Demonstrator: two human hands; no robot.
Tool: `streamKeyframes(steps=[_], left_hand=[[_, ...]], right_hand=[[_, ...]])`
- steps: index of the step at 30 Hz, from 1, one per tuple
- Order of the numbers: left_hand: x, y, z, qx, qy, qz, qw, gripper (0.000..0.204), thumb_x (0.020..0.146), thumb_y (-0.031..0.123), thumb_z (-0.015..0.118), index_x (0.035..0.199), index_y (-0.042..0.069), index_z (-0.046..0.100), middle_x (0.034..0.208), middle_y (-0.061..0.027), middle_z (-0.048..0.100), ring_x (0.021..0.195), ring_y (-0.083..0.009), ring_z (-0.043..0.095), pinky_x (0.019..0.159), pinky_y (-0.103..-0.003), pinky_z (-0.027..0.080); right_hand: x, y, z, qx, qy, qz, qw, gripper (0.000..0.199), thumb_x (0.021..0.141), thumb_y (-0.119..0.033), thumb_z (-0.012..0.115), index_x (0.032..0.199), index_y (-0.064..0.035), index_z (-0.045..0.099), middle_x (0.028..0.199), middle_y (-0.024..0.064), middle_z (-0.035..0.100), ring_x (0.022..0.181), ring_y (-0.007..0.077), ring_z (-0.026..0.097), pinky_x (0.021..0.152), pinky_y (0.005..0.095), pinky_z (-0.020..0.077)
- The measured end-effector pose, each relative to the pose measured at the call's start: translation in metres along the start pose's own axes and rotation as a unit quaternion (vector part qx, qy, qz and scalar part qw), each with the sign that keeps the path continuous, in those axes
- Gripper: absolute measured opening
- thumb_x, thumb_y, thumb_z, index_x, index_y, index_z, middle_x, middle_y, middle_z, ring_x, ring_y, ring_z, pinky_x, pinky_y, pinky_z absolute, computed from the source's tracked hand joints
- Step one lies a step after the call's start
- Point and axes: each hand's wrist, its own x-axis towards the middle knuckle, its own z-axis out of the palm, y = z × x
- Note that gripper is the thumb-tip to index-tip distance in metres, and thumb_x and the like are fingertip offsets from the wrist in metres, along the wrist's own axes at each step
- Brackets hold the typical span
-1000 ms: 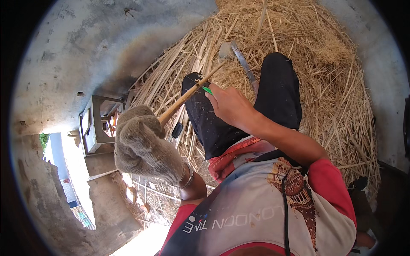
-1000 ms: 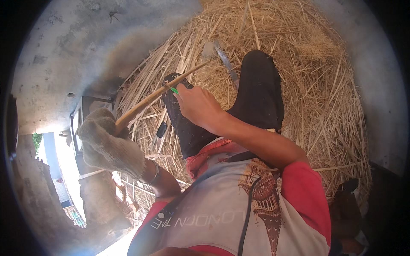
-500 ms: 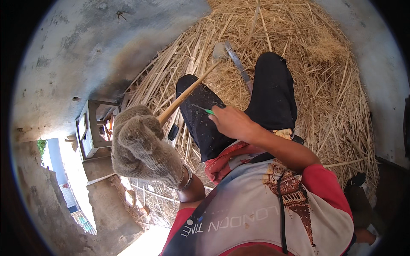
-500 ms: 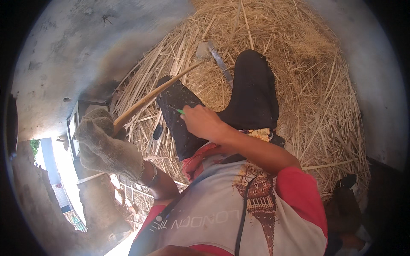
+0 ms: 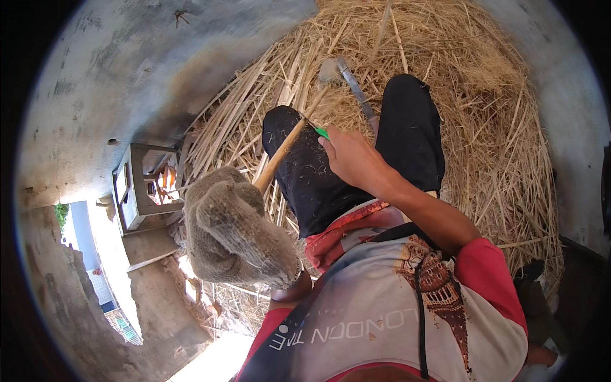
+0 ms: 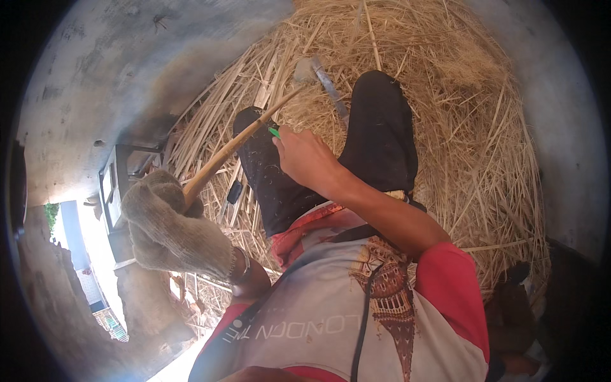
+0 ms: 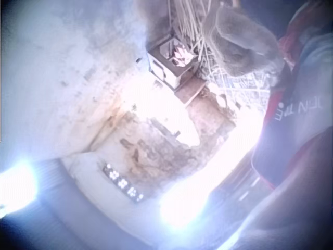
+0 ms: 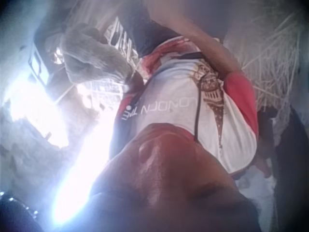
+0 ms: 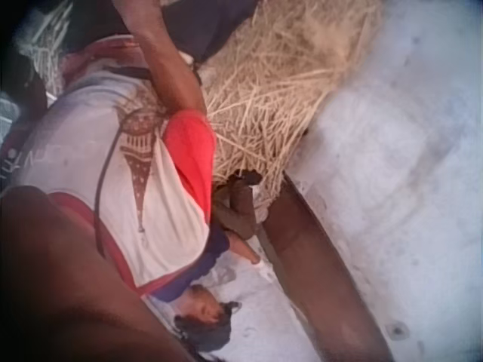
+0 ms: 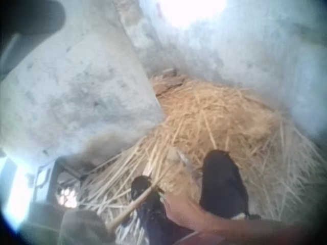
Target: The person sits on a bed of straw and uses a green utility knife to shave the surface of a long bamboo stick held in their left hand. They repeatedly scrape along the length of the stick to remove the outer layer, with shavings falling onto the straw below.
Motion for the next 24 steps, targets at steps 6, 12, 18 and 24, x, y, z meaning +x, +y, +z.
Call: streamKeyframes(steps=[6, 12, 18, 24], left_hand=[[0.005, 0.001, -0.006, 0.02, -0.012, 0.012, 1.0, 0.05, 0.096, 0.045, 0.06, 0.08, -0.002, 0.068, 0.069, -0.0101, 0.065, 0.052, -0.0147, 0.061, 0.037, -0.023, 0.044], [0.023, -0.011, -0.008, -0.053, -0.008, -0.035, 0.998, 0.052, 0.095, 0.048, 0.065, 0.077, 0.0, 0.068, 0.065, -0.0072, 0.063, 0.046, -0.0115, 0.055, 0.038, -0.022, 0.04], [0.017, -0.03, -0.021, -0.126, -0.07, 0.043, 0.989, 0.042, 0.096, 0.035, 0.067, 0.07, 0.003, 0.066, 0.063, -0.0054, 0.062, 0.046, -0.0063, 0.052, 0.036, -0.018, 0.035], [0.018, -0.037, -0.02, -0.146, -0.11, 0.111, 0.977, 0.039, 0.097, 0.029, 0.066, 0.069, 0.002, 0.066, 0.061, -0.0052, 0.061, 0.048, -0.0073, 0.052, 0.039, -0.018, 0.035]], right_hand=[[-0.005, -0.029, -0.005, 0.061, 0.003, -0.041, 0.997, 0.018, 0.1, -0.018, 0.056, 0.095, -0.0003, 0.053, 0.066, 0.0264, 0.059, 0.065, 0.0493, 0.059, 0.058, 0.0552, 0.0454], [0.027, -0.002, 0.019, -0.029, 0.009, -0.043, 0.999, 0.024, 0.099, -0.021, 0.056, 0.095, 0.0025, 0.058, 0.069, 0.0299, 0.061, 0.068, 0.049, 0.063, 0.06, 0.0563, 0.0488], [-0.002, 0.072, 0.018, -0.049, -0.042, 0.043, 0.997, 0.026, 0.099, -0.021, 0.054, 0.104, 0.0041, 0.055, 0.073, 0.0299, 0.064, 0.077, 0.0495, 0.066, 0.072, 0.0558, 0.0517], [-0.023, -0.041, -0.014, 0.029, 0.013, -0.109, 0.994, 0.024, 0.103, -0.024, 0.049, 0.1, -0.0005, 0.047, 0.065, 0.0253, 0.061, 0.066, 0.0477, 0.063, 0.064, 0.059, 0.0492]])
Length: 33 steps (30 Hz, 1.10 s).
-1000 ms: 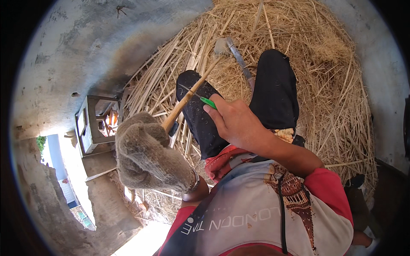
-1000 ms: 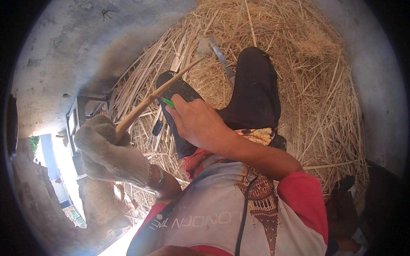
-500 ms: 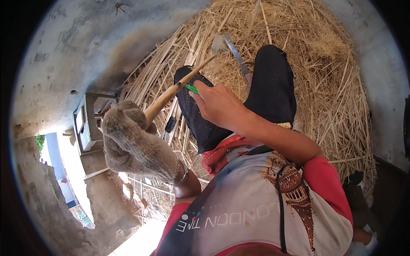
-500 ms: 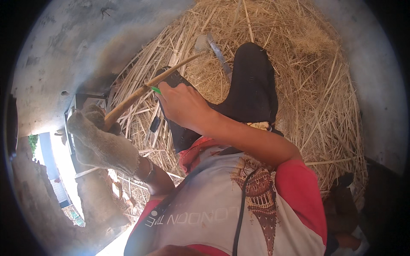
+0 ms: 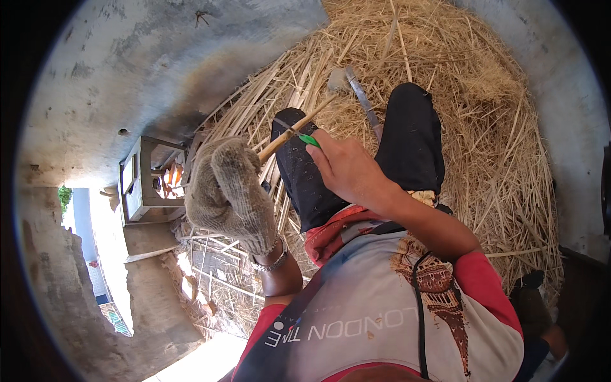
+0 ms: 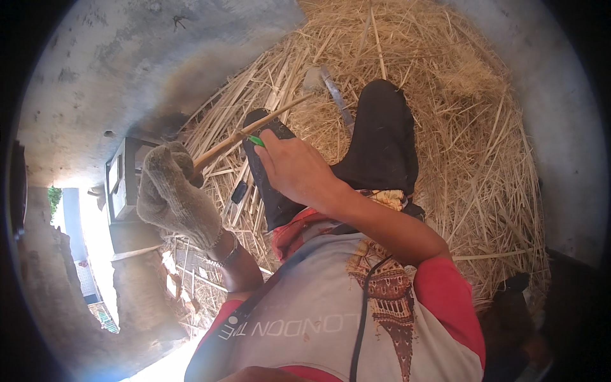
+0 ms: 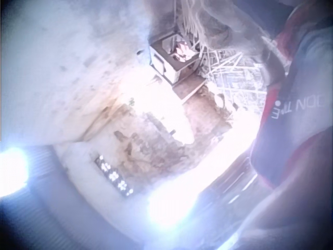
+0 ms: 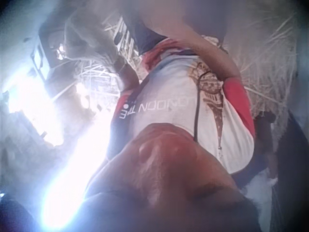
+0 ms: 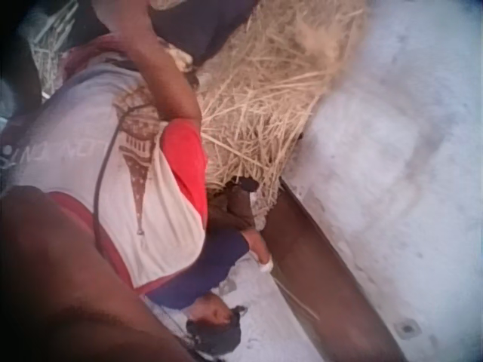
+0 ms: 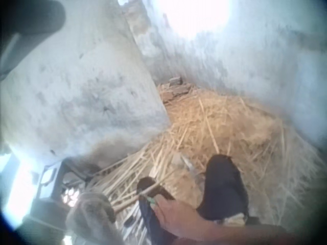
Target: The person sits on a bed of straw and uses a green utility knife to shave the surface of a long bamboo stick held in their left hand. They repeatedly scrape along the length of the stick to remove the outer layer, with shavings falling onto the straw below.
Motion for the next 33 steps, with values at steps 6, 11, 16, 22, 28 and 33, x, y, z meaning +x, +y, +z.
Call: streamKeyframes(steps=[6, 11, 16, 22, 28, 33], left_hand=[[-0.01, 0.016, -0.005, -0.013, -0.018, -0.056, 0.998, 0.035, 0.097, 0.022, 0.066, 0.074, -0.005, 0.065, 0.067, -0.0124, 0.063, 0.054, -0.0143, 0.056, 0.048, -0.025, 0.041], [-0.015, 0.012, -0.006, -0.025, -0.002, -0.055, 0.998, 0.034, 0.097, 0.023, 0.066, 0.075, -0.004, 0.065, 0.073, -0.0122, 0.065, 0.053, -0.0121, 0.054, 0.045, -0.024, 0.038], [-0.012, 0.013, 0.0, -0.008, 0.028, -0.075, 0.997, 0.036, 0.098, 0.027, 0.065, 0.075, -0.001, 0.065, 0.072, -0.0107, 0.065, 0.054, -0.0109, 0.055, 0.043, -0.022, 0.04], [-0.012, 0.012, 0.011, 0.034, 0.064, -0.067, 0.995, 0.046, 0.097, 0.041, 0.064, 0.07, 0.004, 0.065, 0.064, -0.0048, 0.063, 0.05, -0.0099, 0.058, 0.038, -0.021, 0.044], [-0.009, 0.012, 0.0, 0.07, 0.055, -0.071, 0.993, 0.048, 0.099, 0.041, 0.061, 0.072, 0.002, 0.065, 0.065, -0.005, 0.062, 0.051, -0.0101, 0.057, 0.04, -0.021, 0.043], [-0.001, 0.026, 0.019, 0.059, 0.101, -0.142, 0.983, 0.044, 0.102, 0.028, 0.06, 0.07, -0.002, 0.062, 0.066, -0.0084, 0.062, 0.053, -0.0094, 0.054, 0.042, -0.019, 0.04]], right_hand=[[0.0, 0.041, 0.03, -0.121, 0.036, 0.078, 0.989, 0.016, 0.101, -0.02, 0.053, 0.098, -0.0041, 0.05, 0.064, 0.0256, 0.059, 0.064, 0.0481, 0.062, 0.058, 0.0572, 0.048], [0.003, 0.017, 0.022, -0.083, 0.034, 0.035, 0.995, 0.017, 0.101, -0.021, 0.052, 0.099, -0.0041, 0.051, 0.063, 0.0272, 0.059, 0.064, 0.0489, 0.062, 0.058, 0.0578, 0.0486], [0.008, 0.071, 0.034, -0.109, 0.018, 0.099, 0.989, 0.018, 0.101, -0.021, 0.052, 0.097, -0.0032, 0.052, 0.062, 0.0278, 0.059, 0.063, 0.0489, 0.062, 0.058, 0.0573, 0.0482], [0.009, 0.071, 0.046, -0.083, 0.06, 0.067, 0.992, 0.019, 0.101, -0.021, 0.052, 0.097, -0.0018, 0.051, 0.063, 0.0277, 0.059, 0.061, 0.0488, 0.061, 0.057, 0.0566, 0.048], [0.022, 0.074, 0.045, -0.06, 0.027, 0.059, 0.996, 0.019, 0.1, -0.02, 0.052, 0.103, -0.0011, 0.054, 0.07, 0.0288, 0.063, 0.068, 0.0486, 0.064, 0.061, 0.0578, 0.0502], [0.024, 0.2, 0.071, -0.189, -0.05, 0.23, 0.953, 0.022, 0.1, -0.018, 0.049, 0.11, 0.0003, 0.056, 0.082, 0.0295, 0.067, 0.076, 0.0482, 0.068, 0.071, 0.0566, 0.0542]])
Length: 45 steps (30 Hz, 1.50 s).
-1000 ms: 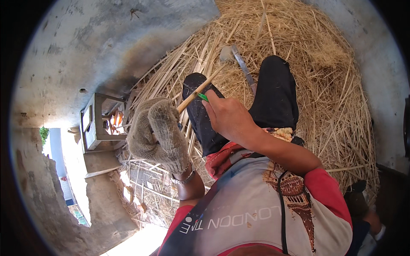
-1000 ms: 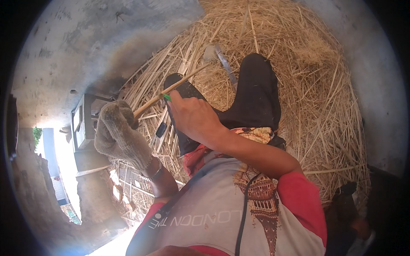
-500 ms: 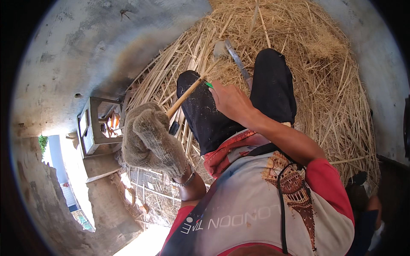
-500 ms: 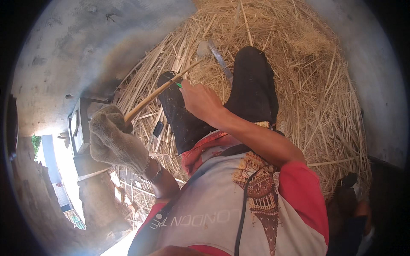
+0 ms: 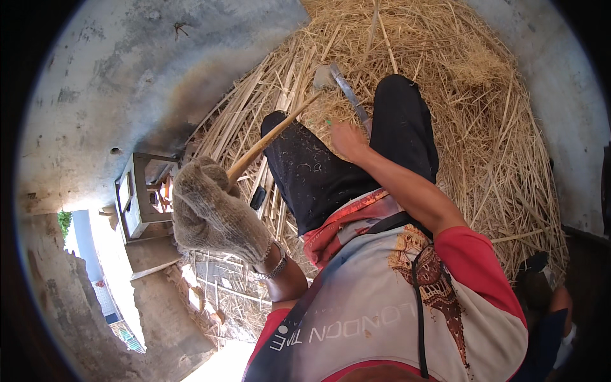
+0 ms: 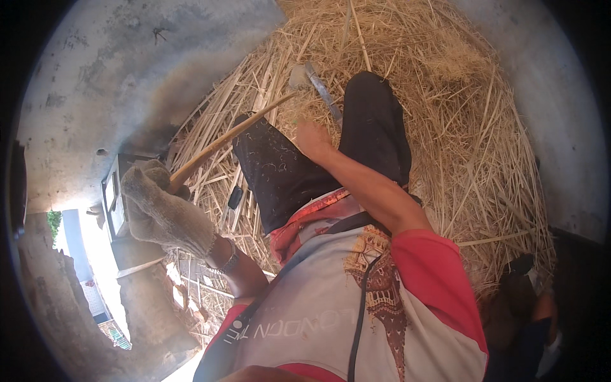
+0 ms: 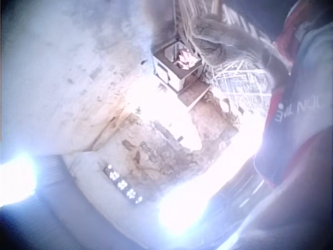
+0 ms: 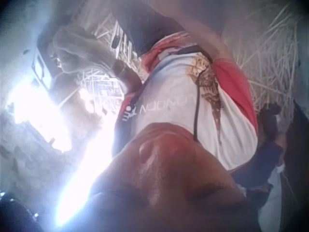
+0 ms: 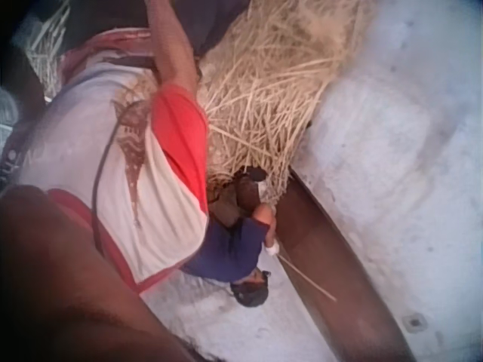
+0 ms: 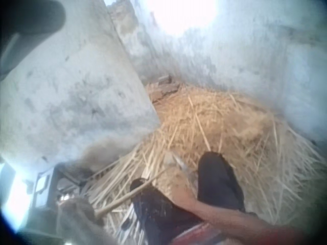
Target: The person sits on a bed of straw and uses a green utility knife to shave the surface of a long bamboo stick held in their left hand. They repeatedly scrape along the length of the stick to remove the outer layer, with shavings falling onto the straw below.
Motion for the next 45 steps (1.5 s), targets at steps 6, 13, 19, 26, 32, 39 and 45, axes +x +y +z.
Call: streamKeyframes(steps=[6, 13, 19, 26, 32, 39, 45], left_hand=[[0.004, -0.017, -0.014, 0.022, 0.005, 0.037, 0.999, 0.05, 0.098, 0.046, 0.061, 0.067, 0.006, 0.064, 0.064, -0.0023, 0.061, 0.048, -0.0095, 0.056, 0.037, -0.02, 0.039], [0.004, -0.022, -0.016, -0.069, -0.058, 0.091, 0.992, 0.039, 0.096, 0.026, 0.065, 0.064, 0.003, 0.061, 0.064, -0.0067, 0.062, 0.052, -0.011, 0.056, 0.039, -0.022, 0.036], [0.005, -0.028, -0.027, -0.075, -0.112, 0.084, 0.987, 0.031, 0.096, 0.019, 0.066, 0.079, -0.006, 0.066, 0.067, -0.0122, 0.062, 0.051, -0.0114, 0.053, 0.044, -0.022, 0.035], [0.005, -0.021, -0.018, -0.091, -0.088, 0.044, 0.991, 0.034, 0.098, 0.019, 0.063, 0.072, -0.004, 0.063, 0.064, -0.0117, 0.061, 0.051, -0.0112, 0.051, 0.044, -0.023, 0.034], [0.004, -0.026, -0.021, 0.006, -0.032, 0.04, 0.999, 0.045, 0.093, 0.04, 0.064, 0.07, 0.001, 0.067, 0.064, -0.0072, 0.063, 0.051, -0.0144, 0.06, 0.039, -0.024, 0.046], [0.002, -0.017, -0.013, 0.056, 0.026, 0.011, 0.998, 0.051, 0.093, 0.048, 0.062, 0.073, 0.002, 0.067, 0.066, -0.007, 0.064, 0.051, -0.014, 0.059, 0.04, -0.023, 0.046], [0.008, -0.01, 0.003, 0.092, 0.039, -0.007, 0.995, 0.06, 0.093, 0.058, 0.059, 0.072, 0.002, 0.065, 0.064, -0.0065, 0.061, 0.051, -0.0138, 0.059, 0.04, -0.024, 0.045]], right_hand=[[-0.015, -0.017, -0.037, 0.092, 0.073, -0.022, 0.993, 0.023, 0.103, -0.022, 0.049, 0.1, 0.0001, 0.056, 0.072, 0.0268, 0.064, 0.067, 0.0472, 0.064, 0.063, 0.0554, 0.0495], [-0.078, -0.109, -0.089, 0.194, 0.062, -0.209, 0.956, 0.021, 0.1, -0.02, 0.053, 0.104, 0.0006, 0.054, 0.067, 0.0288, 0.06, 0.067, 0.0481, 0.063, 0.062, 0.056, 0.0485], [-0.03, -0.056, -0.054, 0.05, 0.054, -0.147, 0.986, 0.015, 0.098, -0.016, 0.055, 0.102, -0.0012, 0.053, 0.069, 0.0266, 0.062, 0.068, 0.048, 0.064, 0.061, 0.0567, 0.0487], [-0.003, 0.001, -0.015, -0.051, 0.067, -0.084, 0.993, 0.02, 0.1, -0.019, 0.051, 0.105, 0.0002, 0.056, 0.07, 0.0259, 0.065, 0.071, 0.0467, 0.067, 0.067, 0.0585, 0.0505], [-0.015, -0.018, -0.029, 0.065, 0.125, -0.093, 0.986, 0.023, 0.102, -0.022, 0.051, 0.098, 0.0005, 0.054, 0.065, 0.0258, 0.061, 0.063, 0.0467, 0.063, 0.06, 0.058, 0.046], [-0.026, -0.068, -0.022, 0.159, 0.104, -0.163, 0.968, 0.022, 0.101, -0.021, 0.051, 0.096, 0.0005, 0.052, 0.065, 0.0263, 0.061, 0.062, 0.0475, 0.062, 0.056, 0.0542, 0.0471], [0.071, 0.072, 0.045, -0.051, 0.053, 0.099, 0.992, 0.031, 0.099, -0.014, 0.049, 0.123, 0.0058, 0.052, 0.084, 0.0212, 0.071, 0.076, 0.042, 0.07, 0.071, 0.0511, 0.0559]])
